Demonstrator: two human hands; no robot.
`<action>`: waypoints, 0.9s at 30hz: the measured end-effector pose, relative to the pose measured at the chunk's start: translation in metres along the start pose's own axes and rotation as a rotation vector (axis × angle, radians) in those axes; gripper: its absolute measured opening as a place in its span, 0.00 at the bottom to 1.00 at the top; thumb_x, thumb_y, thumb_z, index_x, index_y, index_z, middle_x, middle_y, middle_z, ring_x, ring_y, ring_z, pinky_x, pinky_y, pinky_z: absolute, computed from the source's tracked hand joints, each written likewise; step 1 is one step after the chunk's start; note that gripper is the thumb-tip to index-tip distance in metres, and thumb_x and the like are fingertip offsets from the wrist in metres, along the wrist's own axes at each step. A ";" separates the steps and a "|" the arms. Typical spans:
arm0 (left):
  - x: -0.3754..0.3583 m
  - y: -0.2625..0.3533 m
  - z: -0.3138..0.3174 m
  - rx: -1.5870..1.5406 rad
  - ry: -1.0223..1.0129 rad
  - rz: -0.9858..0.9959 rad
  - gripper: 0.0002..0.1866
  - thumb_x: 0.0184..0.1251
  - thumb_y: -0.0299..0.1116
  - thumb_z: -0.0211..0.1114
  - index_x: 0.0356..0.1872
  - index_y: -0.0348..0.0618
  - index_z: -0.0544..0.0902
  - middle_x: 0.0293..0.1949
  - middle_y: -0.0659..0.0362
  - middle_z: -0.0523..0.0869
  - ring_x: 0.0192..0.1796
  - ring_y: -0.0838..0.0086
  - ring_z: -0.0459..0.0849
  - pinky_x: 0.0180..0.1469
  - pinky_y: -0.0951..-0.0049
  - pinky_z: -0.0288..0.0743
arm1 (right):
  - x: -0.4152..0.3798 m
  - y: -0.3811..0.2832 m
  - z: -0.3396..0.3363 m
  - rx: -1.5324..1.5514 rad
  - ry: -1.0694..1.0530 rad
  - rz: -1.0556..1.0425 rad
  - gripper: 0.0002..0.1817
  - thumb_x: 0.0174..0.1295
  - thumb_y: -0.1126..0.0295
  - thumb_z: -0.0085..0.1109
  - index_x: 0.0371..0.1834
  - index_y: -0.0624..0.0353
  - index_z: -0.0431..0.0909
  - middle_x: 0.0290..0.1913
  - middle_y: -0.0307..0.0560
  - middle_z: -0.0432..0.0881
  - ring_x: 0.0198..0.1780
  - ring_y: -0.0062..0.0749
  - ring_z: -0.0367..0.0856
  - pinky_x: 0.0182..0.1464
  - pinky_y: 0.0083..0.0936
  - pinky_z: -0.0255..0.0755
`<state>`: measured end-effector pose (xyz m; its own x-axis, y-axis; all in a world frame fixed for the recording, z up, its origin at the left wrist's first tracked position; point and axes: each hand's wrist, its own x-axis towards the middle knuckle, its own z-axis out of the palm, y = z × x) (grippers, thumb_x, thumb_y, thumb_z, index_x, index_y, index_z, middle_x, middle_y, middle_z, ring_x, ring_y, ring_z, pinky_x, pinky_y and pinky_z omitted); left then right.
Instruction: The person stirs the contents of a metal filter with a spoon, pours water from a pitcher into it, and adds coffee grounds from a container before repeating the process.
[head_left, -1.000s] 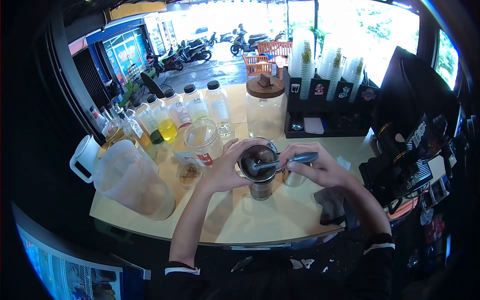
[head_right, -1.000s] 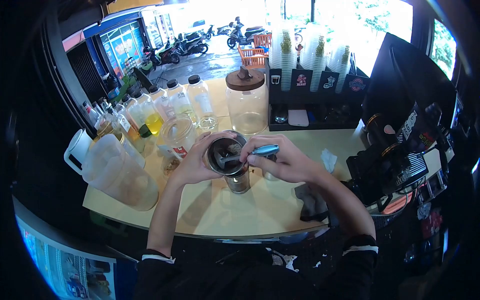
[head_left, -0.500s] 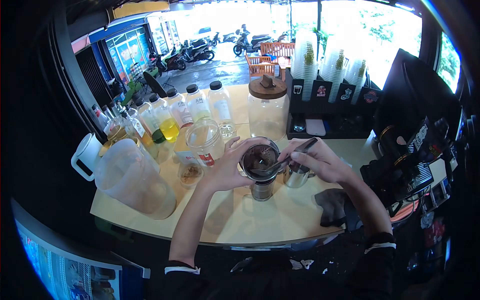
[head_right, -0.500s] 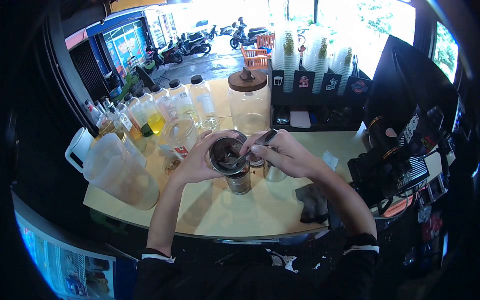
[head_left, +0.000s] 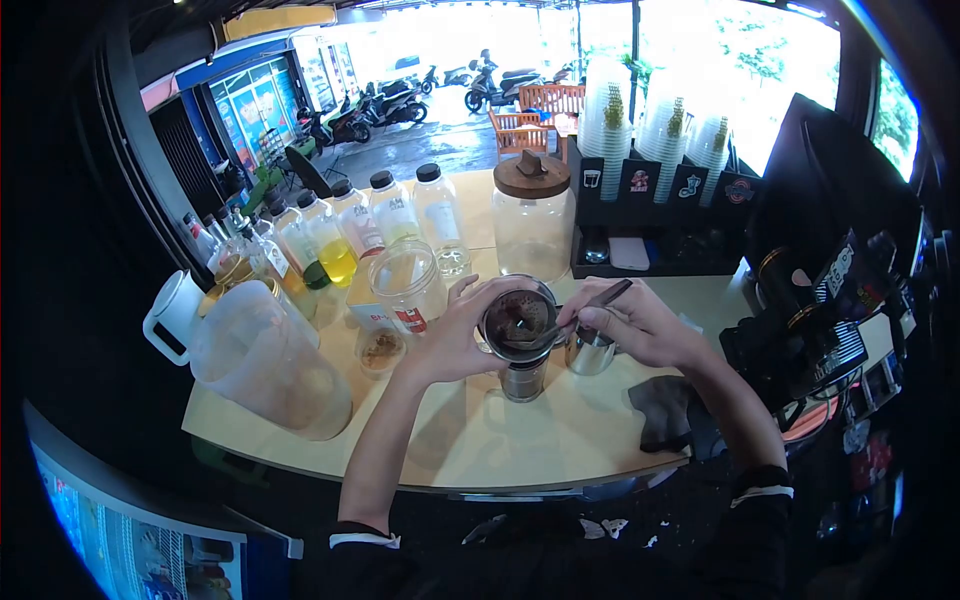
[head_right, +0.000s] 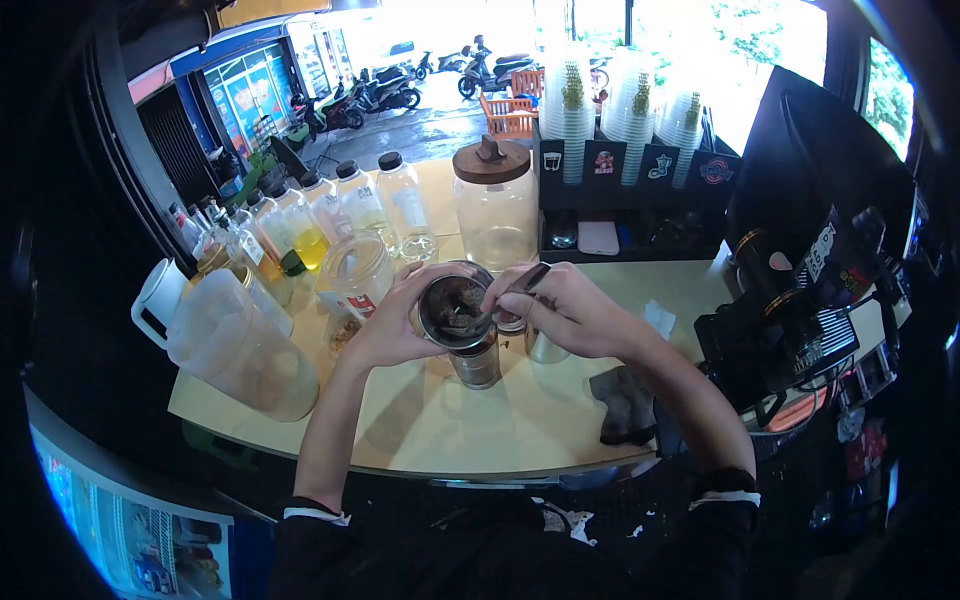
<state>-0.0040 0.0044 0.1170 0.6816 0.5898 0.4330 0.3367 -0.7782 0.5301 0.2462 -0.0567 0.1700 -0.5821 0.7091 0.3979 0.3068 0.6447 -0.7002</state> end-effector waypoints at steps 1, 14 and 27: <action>0.000 0.000 0.000 -0.012 -0.008 0.001 0.50 0.32 0.37 0.79 0.66 0.60 0.66 0.60 0.65 0.78 0.65 0.67 0.74 0.76 0.50 0.41 | 0.000 0.003 0.001 0.009 0.034 -0.045 0.12 0.69 0.73 0.46 0.39 0.70 0.79 0.38 0.47 0.83 0.36 0.31 0.81 0.43 0.27 0.75; -0.001 0.009 0.000 0.069 -0.010 0.002 0.48 0.34 0.38 0.79 0.65 0.59 0.67 0.62 0.65 0.76 0.65 0.69 0.75 0.76 0.50 0.41 | 0.001 -0.001 -0.003 -0.060 -0.019 -0.050 0.13 0.71 0.69 0.46 0.41 0.68 0.78 0.35 0.47 0.82 0.37 0.28 0.82 0.42 0.27 0.74; 0.000 0.015 0.001 0.060 0.008 0.028 0.46 0.37 0.41 0.79 0.64 0.58 0.68 0.61 0.65 0.77 0.64 0.68 0.75 0.74 0.47 0.41 | 0.007 0.004 -0.001 0.081 0.034 -0.004 0.14 0.72 0.68 0.46 0.42 0.68 0.78 0.37 0.46 0.80 0.39 0.26 0.81 0.44 0.25 0.74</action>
<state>0.0016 -0.0078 0.1238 0.6865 0.5689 0.4529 0.3556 -0.8059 0.4734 0.2442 -0.0490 0.1702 -0.5571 0.7169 0.4192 0.2420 0.6230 -0.7438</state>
